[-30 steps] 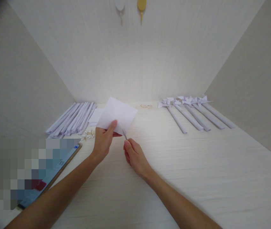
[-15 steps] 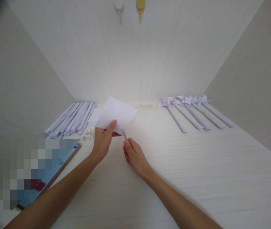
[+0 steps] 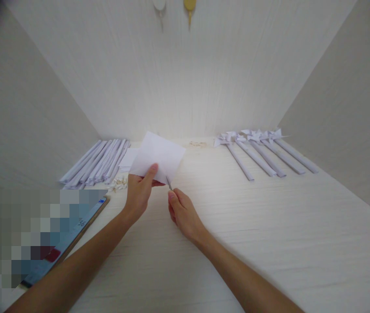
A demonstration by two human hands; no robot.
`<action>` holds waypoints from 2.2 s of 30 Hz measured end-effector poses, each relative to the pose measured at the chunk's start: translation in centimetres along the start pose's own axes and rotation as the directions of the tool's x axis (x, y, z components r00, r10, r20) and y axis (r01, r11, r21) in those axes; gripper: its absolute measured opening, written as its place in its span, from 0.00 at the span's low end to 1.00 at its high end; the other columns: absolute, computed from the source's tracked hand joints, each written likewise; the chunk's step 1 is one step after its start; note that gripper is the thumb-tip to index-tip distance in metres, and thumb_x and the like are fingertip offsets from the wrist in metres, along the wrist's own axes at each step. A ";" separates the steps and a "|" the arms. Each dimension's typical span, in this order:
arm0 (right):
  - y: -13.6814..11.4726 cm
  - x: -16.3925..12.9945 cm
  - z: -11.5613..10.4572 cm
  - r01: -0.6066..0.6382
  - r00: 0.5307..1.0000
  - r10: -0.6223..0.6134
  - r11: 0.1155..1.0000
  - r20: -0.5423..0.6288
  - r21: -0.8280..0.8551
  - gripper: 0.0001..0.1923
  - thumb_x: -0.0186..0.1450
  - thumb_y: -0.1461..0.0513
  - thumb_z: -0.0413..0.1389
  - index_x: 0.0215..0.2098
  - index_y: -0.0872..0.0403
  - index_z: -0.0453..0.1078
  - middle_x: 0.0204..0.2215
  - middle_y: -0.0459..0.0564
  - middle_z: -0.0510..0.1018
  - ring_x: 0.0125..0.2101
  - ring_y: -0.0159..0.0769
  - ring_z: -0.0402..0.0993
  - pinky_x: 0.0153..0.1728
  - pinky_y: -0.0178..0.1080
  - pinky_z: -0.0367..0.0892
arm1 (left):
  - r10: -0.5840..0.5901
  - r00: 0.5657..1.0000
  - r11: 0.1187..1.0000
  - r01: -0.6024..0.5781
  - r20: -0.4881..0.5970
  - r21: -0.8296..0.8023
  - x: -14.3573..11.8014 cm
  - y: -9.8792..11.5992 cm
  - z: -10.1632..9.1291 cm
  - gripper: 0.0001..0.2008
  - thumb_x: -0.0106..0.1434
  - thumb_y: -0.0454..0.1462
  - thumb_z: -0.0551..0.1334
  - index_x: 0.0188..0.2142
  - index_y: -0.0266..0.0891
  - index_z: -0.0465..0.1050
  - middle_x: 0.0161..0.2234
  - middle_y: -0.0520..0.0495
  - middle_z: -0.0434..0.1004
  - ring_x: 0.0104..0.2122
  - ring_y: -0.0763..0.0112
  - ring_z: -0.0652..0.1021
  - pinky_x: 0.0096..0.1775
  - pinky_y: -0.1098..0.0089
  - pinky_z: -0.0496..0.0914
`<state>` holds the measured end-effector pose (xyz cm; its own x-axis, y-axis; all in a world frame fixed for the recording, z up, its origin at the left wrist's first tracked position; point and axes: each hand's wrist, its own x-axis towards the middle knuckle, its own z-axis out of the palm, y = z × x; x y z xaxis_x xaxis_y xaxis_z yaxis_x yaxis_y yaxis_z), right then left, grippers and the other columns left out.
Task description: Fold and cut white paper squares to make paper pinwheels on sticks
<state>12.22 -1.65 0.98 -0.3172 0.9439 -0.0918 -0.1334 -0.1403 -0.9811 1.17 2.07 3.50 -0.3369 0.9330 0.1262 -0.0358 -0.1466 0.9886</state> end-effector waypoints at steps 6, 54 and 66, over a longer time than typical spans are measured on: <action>0.0 0.0 0.0 0.020 1.000 -0.020 0.999 -0.002 -0.029 0.22 0.59 0.45 0.47 0.20 0.53 0.53 0.11 0.36 0.54 0.11 0.21 0.45 0.11 0.29 0.41 | 0.001 1.000 1.000 -0.001 0.002 0.011 0.0 0.0 0.0 0.18 0.48 0.47 0.62 0.27 0.32 0.72 0.22 0.48 0.74 0.21 0.70 0.75 0.22 0.72 0.72; 0.2 0.1 -0.2 0.035 0.999 -0.034 0.999 -0.012 0.026 0.22 0.60 0.46 0.48 0.19 0.53 0.53 0.10 0.35 0.53 0.10 0.20 0.45 0.10 0.29 0.41 | -0.062 0.993 0.997 0.066 0.102 -0.029 0.2 0.3 -0.2 0.16 0.49 0.45 0.63 0.30 0.33 0.74 0.26 0.45 0.77 0.24 0.69 0.77 0.24 0.70 0.73; 0.1 0.0 -0.1 0.019 1.000 -0.019 0.997 -0.013 0.070 0.22 0.58 0.46 0.49 0.19 0.53 0.52 0.10 0.35 0.53 0.10 0.20 0.45 0.09 0.28 0.40 | -0.080 0.992 0.996 0.083 0.093 -0.031 0.0 0.2 -0.1 0.16 0.48 0.45 0.63 0.29 0.32 0.74 0.25 0.46 0.77 0.25 0.67 0.77 0.24 0.70 0.73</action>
<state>12.27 -1.66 0.87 -0.3021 0.9502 -0.0758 -0.2050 -0.1424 -0.9683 1.07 2.02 3.64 -0.2437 0.9683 0.0540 -0.0929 -0.0788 0.9926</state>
